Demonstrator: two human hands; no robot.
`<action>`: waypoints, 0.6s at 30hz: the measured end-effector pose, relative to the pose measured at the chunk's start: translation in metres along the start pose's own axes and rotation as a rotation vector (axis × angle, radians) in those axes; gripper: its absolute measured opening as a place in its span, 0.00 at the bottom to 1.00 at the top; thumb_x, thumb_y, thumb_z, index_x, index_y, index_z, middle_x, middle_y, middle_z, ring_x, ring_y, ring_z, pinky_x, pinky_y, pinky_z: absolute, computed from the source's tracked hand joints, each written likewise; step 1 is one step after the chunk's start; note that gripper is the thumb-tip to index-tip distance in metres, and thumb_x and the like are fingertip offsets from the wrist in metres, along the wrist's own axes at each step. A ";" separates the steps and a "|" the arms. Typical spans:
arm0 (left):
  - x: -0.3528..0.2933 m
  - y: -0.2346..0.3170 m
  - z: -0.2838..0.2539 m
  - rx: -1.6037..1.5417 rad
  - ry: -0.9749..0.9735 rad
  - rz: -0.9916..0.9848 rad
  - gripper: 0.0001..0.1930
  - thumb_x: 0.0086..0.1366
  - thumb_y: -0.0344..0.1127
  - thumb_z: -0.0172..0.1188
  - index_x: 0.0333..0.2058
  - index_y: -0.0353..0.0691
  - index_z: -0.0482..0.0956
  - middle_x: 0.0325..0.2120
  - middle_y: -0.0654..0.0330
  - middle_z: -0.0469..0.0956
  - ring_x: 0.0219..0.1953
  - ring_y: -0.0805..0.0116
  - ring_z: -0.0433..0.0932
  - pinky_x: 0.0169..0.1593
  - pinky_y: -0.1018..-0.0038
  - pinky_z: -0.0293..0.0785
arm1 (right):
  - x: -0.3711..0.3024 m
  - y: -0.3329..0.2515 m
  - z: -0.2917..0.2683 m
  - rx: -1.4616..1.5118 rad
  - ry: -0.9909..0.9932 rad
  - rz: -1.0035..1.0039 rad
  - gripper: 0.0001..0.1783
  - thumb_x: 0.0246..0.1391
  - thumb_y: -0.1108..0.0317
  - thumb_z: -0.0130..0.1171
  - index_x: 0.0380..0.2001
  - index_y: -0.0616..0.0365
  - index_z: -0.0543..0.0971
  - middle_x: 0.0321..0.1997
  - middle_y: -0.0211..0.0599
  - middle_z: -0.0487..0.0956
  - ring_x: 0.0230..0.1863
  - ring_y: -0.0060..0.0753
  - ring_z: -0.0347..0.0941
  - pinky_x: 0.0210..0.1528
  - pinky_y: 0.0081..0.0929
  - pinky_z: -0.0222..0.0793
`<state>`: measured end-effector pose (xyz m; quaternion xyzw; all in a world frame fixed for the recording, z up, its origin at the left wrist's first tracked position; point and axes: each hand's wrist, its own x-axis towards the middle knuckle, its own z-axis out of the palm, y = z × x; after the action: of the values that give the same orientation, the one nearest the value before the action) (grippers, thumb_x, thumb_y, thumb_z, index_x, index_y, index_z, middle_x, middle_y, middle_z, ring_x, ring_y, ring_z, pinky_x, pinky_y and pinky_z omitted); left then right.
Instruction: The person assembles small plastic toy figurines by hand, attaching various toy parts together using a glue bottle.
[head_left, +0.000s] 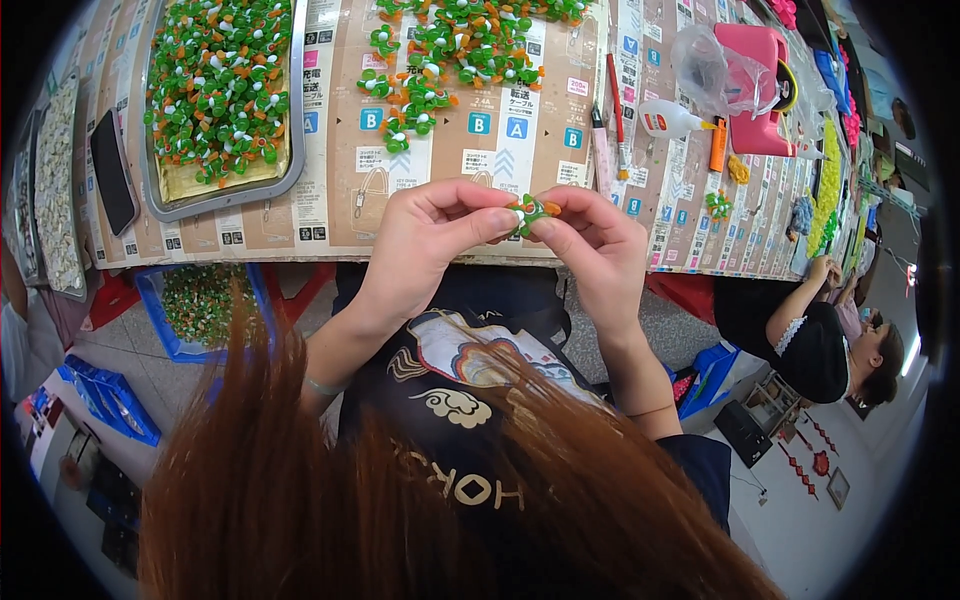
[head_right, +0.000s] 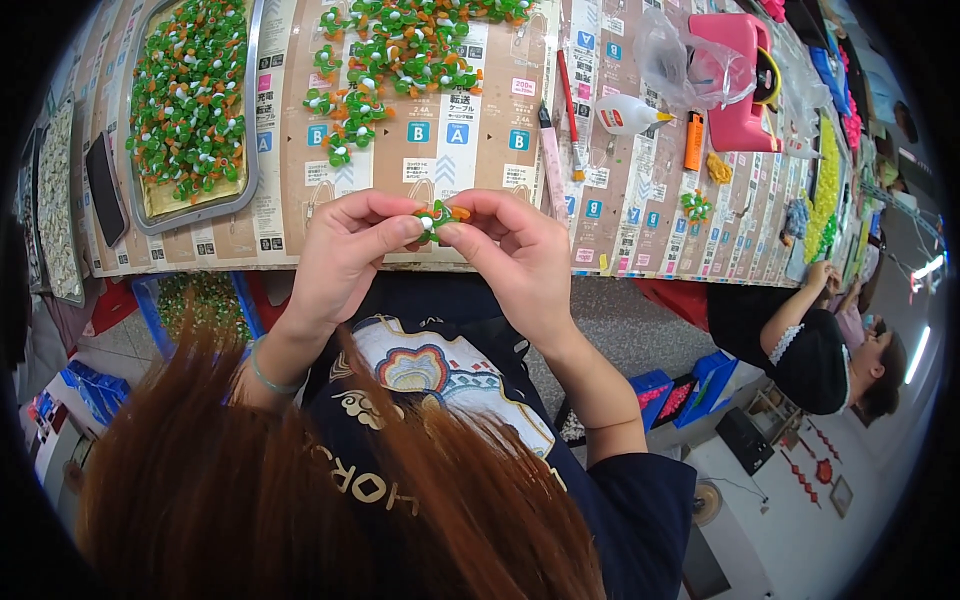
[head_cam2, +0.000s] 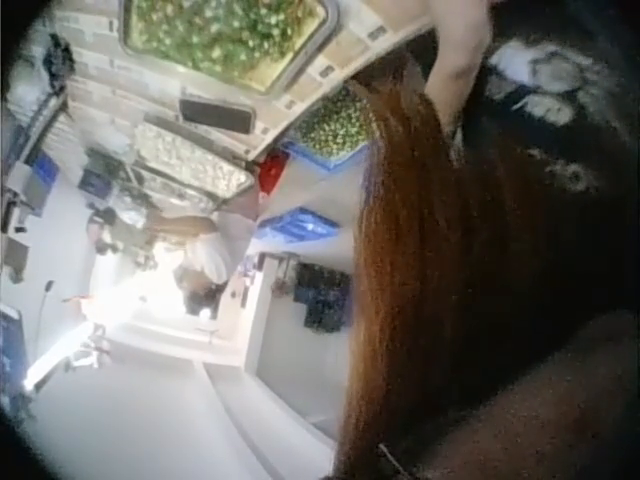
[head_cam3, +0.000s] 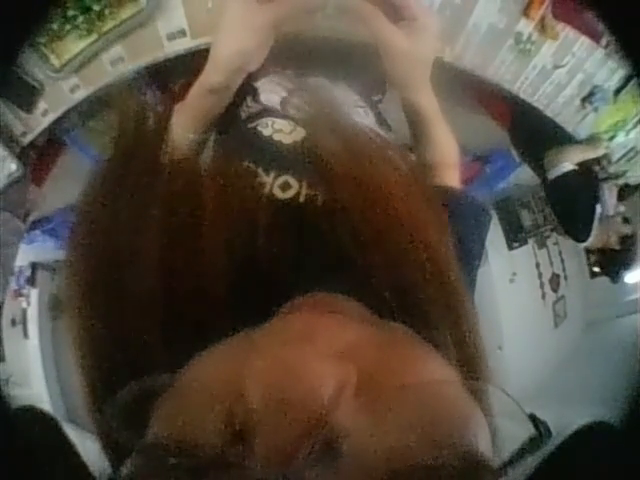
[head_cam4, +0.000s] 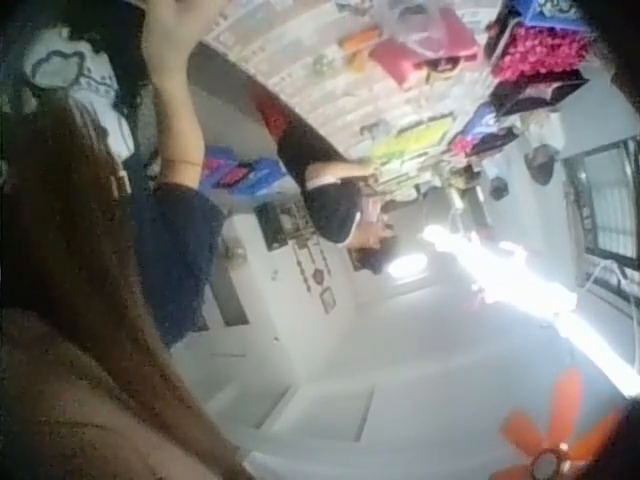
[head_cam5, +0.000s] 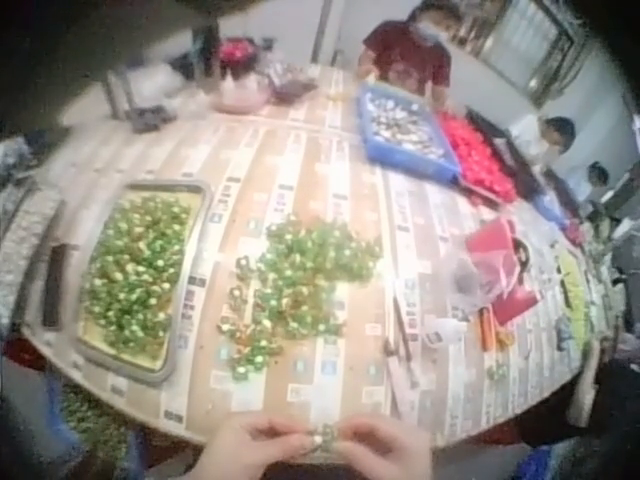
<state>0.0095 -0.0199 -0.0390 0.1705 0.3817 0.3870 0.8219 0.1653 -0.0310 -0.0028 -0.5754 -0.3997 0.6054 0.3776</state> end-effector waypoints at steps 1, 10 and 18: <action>0.000 0.000 0.000 0.004 0.005 0.001 0.06 0.51 0.25 0.55 0.30 0.33 0.74 0.27 0.60 0.74 0.30 0.78 0.71 0.35 0.84 0.67 | 0.000 0.000 0.000 -0.008 -0.001 0.003 0.10 0.43 0.79 0.53 0.33 0.70 0.70 0.30 0.34 0.73 0.31 0.18 0.69 0.33 0.13 0.65; 0.004 -0.002 -0.004 -0.135 -0.017 -0.100 0.07 0.51 0.26 0.55 0.31 0.33 0.73 0.28 0.59 0.74 0.29 0.77 0.72 0.34 0.84 0.67 | 0.003 -0.001 0.001 0.049 0.004 0.058 0.11 0.43 0.78 0.53 0.33 0.70 0.70 0.29 0.35 0.73 0.30 0.19 0.69 0.33 0.14 0.66; 0.004 0.003 0.000 -0.120 -0.012 -0.090 0.08 0.54 0.29 0.53 0.33 0.34 0.71 0.28 0.61 0.73 0.29 0.78 0.71 0.33 0.84 0.67 | 0.009 -0.002 -0.001 0.152 -0.003 0.093 0.10 0.43 0.78 0.52 0.33 0.68 0.68 0.25 0.36 0.73 0.25 0.22 0.71 0.28 0.14 0.67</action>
<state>0.0099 -0.0148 -0.0394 0.1059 0.3602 0.3707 0.8495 0.1660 -0.0218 -0.0046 -0.5621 -0.3262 0.6517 0.3910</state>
